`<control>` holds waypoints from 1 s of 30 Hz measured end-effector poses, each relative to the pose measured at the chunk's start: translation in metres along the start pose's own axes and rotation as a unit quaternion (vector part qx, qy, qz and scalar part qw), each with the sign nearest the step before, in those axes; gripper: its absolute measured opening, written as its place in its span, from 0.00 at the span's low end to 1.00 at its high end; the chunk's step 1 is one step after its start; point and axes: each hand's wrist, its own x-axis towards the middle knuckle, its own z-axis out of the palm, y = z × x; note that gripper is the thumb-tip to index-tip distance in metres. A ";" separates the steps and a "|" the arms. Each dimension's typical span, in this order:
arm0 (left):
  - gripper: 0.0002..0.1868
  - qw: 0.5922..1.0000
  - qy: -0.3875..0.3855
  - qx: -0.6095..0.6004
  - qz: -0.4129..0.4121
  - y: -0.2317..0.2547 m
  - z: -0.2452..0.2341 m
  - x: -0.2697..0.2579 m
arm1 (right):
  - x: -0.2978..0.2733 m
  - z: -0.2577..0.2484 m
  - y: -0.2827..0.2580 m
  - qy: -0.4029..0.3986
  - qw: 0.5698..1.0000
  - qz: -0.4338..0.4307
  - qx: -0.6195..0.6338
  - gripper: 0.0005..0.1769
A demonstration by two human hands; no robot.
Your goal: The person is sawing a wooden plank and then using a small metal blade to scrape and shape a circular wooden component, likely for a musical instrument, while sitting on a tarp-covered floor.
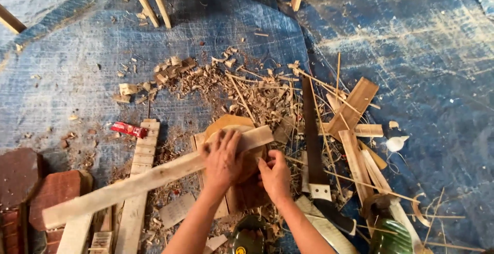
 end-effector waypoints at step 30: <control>0.11 0.982 0.175 -0.006 -0.064 0.034 0.014 0.011 | -0.008 -0.072 0.187 0.122 0.986 -0.054 -0.103 0.26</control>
